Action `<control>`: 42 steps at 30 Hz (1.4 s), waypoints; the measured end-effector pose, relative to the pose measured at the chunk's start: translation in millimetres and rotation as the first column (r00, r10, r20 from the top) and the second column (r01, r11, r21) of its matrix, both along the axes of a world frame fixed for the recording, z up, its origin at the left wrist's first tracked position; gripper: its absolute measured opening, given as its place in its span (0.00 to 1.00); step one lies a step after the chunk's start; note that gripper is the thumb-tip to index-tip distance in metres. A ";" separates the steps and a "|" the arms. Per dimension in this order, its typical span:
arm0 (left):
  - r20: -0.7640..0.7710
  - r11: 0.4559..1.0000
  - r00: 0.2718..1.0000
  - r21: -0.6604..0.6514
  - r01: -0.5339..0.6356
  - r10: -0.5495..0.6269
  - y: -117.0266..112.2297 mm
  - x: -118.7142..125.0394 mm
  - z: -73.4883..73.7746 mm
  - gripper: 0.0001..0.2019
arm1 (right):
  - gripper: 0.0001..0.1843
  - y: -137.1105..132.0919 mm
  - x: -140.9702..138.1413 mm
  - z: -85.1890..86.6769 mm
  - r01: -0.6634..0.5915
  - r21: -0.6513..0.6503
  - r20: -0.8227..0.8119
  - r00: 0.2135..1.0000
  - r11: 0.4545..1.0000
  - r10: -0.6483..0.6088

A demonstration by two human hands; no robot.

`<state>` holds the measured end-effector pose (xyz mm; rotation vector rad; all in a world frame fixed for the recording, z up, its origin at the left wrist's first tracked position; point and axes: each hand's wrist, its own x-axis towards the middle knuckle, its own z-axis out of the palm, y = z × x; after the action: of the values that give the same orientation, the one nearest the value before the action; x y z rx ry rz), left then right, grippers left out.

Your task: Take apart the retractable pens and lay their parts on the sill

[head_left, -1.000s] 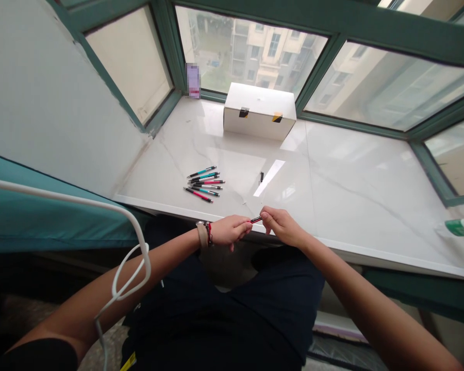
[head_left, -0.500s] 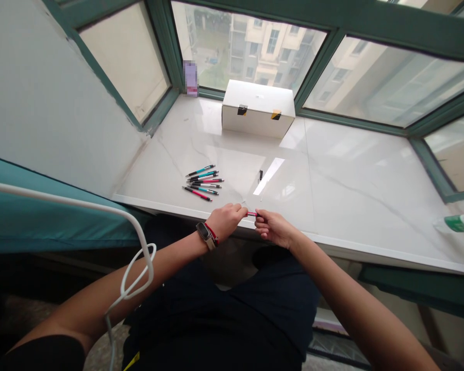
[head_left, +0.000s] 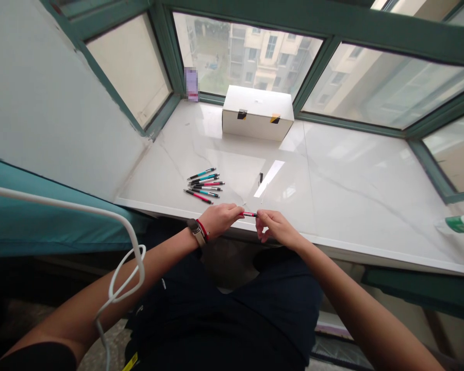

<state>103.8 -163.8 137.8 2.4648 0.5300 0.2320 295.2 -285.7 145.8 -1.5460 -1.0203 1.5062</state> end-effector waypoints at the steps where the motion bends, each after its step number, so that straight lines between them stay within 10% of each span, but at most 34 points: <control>1: -0.004 1.000 1.000 0.015 -0.001 0.001 -0.2 0.0 0.5 0.14 | 0.28 0.8 -2.1 -0.8 0.022 -0.034 -0.054 0.998 0.999 -0.024; 7: -0.014 0.996 1.000 -0.083 -0.027 0.026 -2.2 -0.2 -0.7 0.14 | 0.25 5.4 -13.1 -0.1 0.103 -0.017 -0.142 0.984 0.995 -0.104; 12: 0.064 0.923 0.998 -0.384 0.021 0.004 0.2 -1.8 2.7 0.19 | 0.19 4.4 -13.1 8.1 0.040 0.282 0.272 0.955 0.959 -0.120; 14: 0.090 0.760 0.993 -0.640 0.114 -0.073 1.3 -2.7 4.6 0.22 | 0.16 0.8 -12.8 14.1 -0.050 0.383 0.420 0.899 0.922 -0.125; 18: 0.153 0.249 0.971 -0.948 0.197 -0.183 0.9 -3.2 2.2 0.24 | 0.12 -6.8 -17.9 28.4 -0.074 0.488 0.415 0.896 0.869 -0.157; 24: 0.240 0.010 0.965 -0.970 0.242 -0.104 -3.4 -1.2 -7.5 0.23 | 0.13 -7.8 -32.6 44.9 0.012 0.541 0.181 0.975 0.841 -0.130; 32: 0.303 -0.070 0.952 -0.949 0.306 0.049 -5.9 1.9 -11.6 0.21 | 0.08 -4.6 -46.9 53.8 0.077 0.595 0.176 0.959 0.800 -0.223; 42: 0.302 0.042 0.889 -0.951 0.307 0.343 -15.7 4.1 -19.8 0.16 | 0.10 1.8 -51.9 48.6 0.260 0.539 0.077 0.932 0.801 -0.354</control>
<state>107.9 -179.5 118.0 0.8359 0.2876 0.2977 243.2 -283.9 194.4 -1.3723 -1.0990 0.7847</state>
